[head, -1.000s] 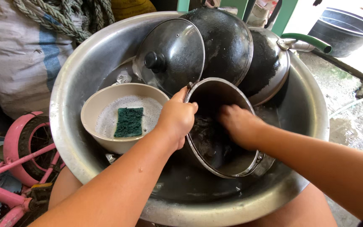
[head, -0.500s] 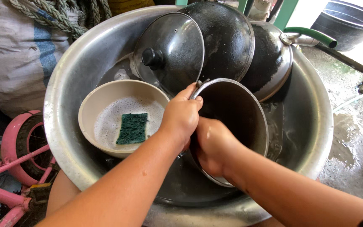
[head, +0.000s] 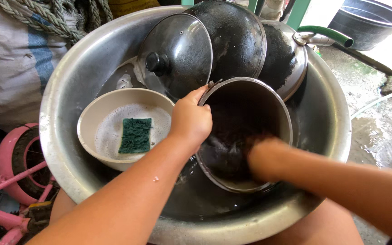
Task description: The person washes a variety of kitchenware in a large metal basin filled with water, using a scouring pad and a sponge to scrub the surfaces of a kettle, lids, and bowls.
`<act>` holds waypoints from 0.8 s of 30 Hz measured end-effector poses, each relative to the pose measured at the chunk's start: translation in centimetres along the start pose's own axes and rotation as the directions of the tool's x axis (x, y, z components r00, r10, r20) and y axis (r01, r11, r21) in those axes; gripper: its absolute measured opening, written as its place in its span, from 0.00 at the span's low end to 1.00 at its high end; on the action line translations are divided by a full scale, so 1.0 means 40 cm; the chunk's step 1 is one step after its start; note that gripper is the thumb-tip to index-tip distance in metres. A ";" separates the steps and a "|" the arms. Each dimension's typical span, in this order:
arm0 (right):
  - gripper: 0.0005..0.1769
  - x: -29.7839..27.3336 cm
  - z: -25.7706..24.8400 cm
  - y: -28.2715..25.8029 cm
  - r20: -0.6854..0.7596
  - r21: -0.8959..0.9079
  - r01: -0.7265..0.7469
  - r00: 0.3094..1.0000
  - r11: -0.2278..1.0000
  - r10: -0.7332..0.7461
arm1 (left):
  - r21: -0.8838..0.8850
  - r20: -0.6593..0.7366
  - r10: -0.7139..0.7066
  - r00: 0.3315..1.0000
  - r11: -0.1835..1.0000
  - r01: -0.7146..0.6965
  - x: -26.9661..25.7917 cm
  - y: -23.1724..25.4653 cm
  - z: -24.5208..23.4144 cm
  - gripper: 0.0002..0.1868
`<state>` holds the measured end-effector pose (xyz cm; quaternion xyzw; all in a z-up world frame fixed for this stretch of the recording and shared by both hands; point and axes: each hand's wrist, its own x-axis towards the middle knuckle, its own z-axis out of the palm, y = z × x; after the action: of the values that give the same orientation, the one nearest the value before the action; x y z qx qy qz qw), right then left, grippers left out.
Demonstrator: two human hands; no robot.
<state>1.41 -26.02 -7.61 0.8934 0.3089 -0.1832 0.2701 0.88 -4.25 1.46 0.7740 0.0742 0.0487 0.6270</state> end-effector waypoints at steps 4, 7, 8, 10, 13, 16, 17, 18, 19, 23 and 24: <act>0.17 0.028 -0.068 -0.122 0.113 0.700 -0.022 0.990 0.714 -0.081 | -0.025 -0.068 -0.021 0.997 1.000 0.019 -0.011 -0.004 0.027 0.25; 0.15 0.006 -0.108 -0.118 -0.004 0.802 0.062 0.995 0.595 -0.099 | -0.102 -0.048 -0.184 0.982 0.979 0.178 -0.009 -0.025 0.020 0.27; 0.15 0.005 -0.116 -0.113 -0.043 0.828 0.093 0.994 0.553 -0.103 | -0.128 -0.075 -0.138 0.988 0.983 0.128 -0.003 -0.035 0.015 0.28; 0.14 0.008 -0.119 -0.099 -0.122 0.873 0.155 0.987 0.462 -0.101 | -0.173 -0.130 -0.045 0.991 0.985 0.022 0.013 -0.055 -0.002 0.31; 0.18 -0.001 -0.102 -0.042 -0.032 0.675 0.173 0.978 0.717 -0.207 | -0.027 -0.040 -0.221 0.975 0.975 0.220 0.024 -0.069 -0.047 0.31; 0.27 0.007 -0.110 0.008 0.071 0.532 0.105 0.983 0.840 -0.168 | 0.023 -0.030 -0.218 0.976 0.976 0.218 0.018 -0.069 -0.050 0.30; 0.28 0.008 -0.111 0.006 0.099 0.527 0.084 0.982 0.846 -0.158 | -0.008 -0.042 -0.188 0.981 0.982 0.187 0.019 -0.071 -0.046 0.30; 0.29 0.010 -0.117 -0.001 0.124 0.521 0.062 0.981 0.851 -0.148 | -0.038 -0.057 -0.157 0.986 0.987 0.155 0.019 -0.072 -0.042 0.29; 0.30 0.012 -0.124 -0.012 0.150 0.515 0.041 0.979 0.856 -0.137 | -0.068 -0.073 -0.126 0.989 0.990 0.121 0.020 -0.075 -0.039 0.29; 0.18 0.031 -0.145 -0.130 -0.036 0.668 0.160 0.983 0.727 -0.182 | -0.066 -0.142 -0.193 0.971 0.981 0.185 0.013 -0.084 -0.017 0.28; 0.19 0.044 -0.142 -0.168 -0.083 0.743 0.130 0.991 0.656 -0.102 | -0.103 -0.128 -0.248 0.960 0.966 0.235 0.010 -0.085 -0.018 0.27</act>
<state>-0.75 -17.40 -6.47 0.9068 0.2677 -0.2952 -0.1372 0.98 -2.79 -1.74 0.7257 0.2097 0.0291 0.6546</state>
